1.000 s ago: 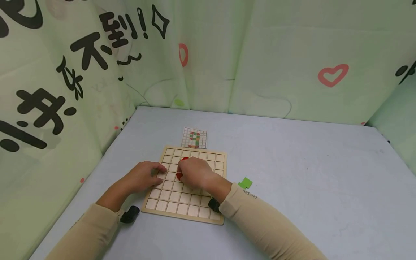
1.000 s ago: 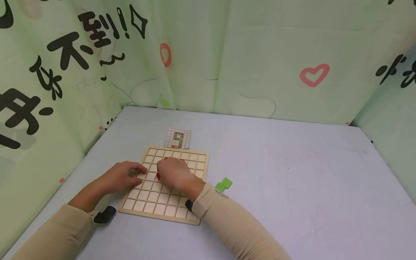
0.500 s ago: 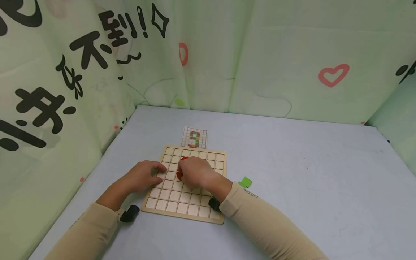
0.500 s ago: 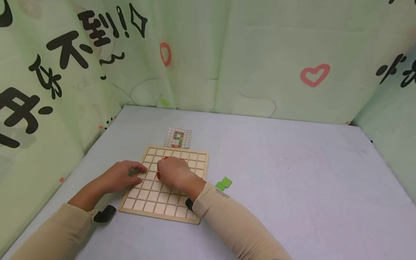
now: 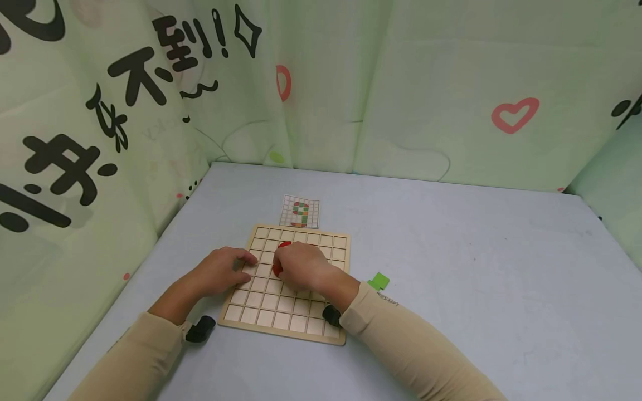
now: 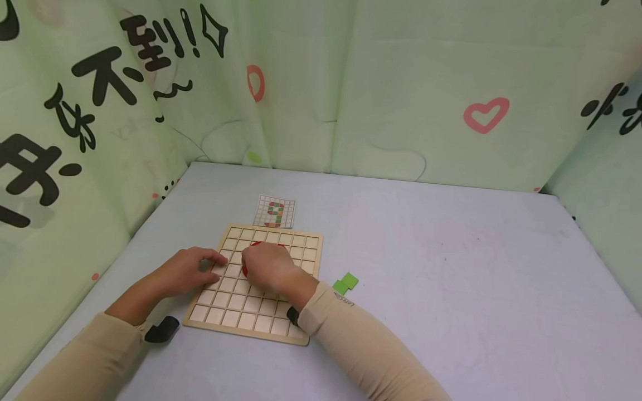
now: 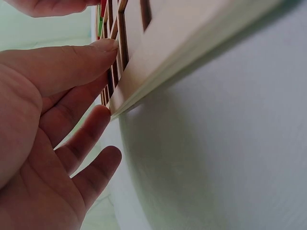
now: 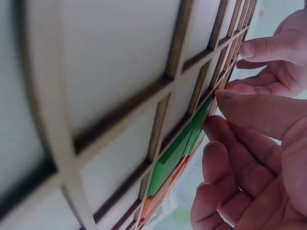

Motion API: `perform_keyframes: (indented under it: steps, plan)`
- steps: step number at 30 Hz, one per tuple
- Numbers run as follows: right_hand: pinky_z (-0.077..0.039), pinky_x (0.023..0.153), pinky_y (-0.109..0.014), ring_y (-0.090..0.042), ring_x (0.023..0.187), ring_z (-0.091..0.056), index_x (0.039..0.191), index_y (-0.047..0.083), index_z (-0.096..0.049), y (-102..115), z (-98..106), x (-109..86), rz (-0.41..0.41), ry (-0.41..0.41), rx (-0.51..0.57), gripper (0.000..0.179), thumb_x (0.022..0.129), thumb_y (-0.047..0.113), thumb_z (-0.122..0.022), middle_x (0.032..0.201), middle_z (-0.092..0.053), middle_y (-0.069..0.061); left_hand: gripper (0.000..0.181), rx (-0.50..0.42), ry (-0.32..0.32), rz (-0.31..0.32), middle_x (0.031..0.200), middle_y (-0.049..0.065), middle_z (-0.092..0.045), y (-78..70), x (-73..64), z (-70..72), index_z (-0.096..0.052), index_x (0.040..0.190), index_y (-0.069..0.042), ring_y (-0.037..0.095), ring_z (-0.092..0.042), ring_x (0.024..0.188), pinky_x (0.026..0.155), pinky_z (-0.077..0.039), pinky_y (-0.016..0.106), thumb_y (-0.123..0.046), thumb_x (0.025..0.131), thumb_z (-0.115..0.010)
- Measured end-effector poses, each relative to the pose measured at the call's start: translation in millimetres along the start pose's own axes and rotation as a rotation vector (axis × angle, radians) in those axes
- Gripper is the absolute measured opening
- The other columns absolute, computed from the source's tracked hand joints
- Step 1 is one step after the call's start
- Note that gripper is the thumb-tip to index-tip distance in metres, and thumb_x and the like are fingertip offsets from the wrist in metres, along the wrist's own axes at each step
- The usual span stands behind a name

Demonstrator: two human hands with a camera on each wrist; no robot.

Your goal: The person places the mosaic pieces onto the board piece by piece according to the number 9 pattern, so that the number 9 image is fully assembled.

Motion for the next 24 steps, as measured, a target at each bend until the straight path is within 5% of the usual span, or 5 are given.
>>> perform_keyframes:
  steps: [18, 24]
  plan:
    - [-0.050, 0.078, -0.030, -0.016, 0.088, -0.061, 0.110, 0.015, -0.074, -14.0, 3.6, -7.4, 0.045, 0.031, 0.233, 0.020, 0.094, 0.010, -0.063, 0.104, -0.070, 0.003, 0.029, -0.004, 0.003, -0.003, 0.128, 0.013, -0.063, -1.5, 0.7, 0.7, -0.070, 0.118, -0.008, 0.037, -0.048, 0.131, 0.105, -0.040, 0.053, -0.010, 0.089, -0.074]
    - [-0.050, 0.091, -0.035, -0.020, 0.110, -0.063, 0.120, 0.009, -0.070, -22.4, 11.8, -16.2, 0.059, 0.009, 0.262, 0.028, 0.094, 0.008, -0.060, 0.119, -0.069, -0.003, 0.030, -0.004, 0.004, 0.010, 0.128, 0.012, -0.063, 0.6, 0.4, -0.6, -0.070, 0.118, -0.008, 0.037, -0.048, 0.131, 0.106, -0.039, 0.053, -0.010, 0.089, -0.075]
Point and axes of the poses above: each hand's wrist, its own x-axis towards the middle knuckle, its own z-axis out of the back of the hand, y = z × x, the point moved 9 cm from there along x, towards the middle knuckle
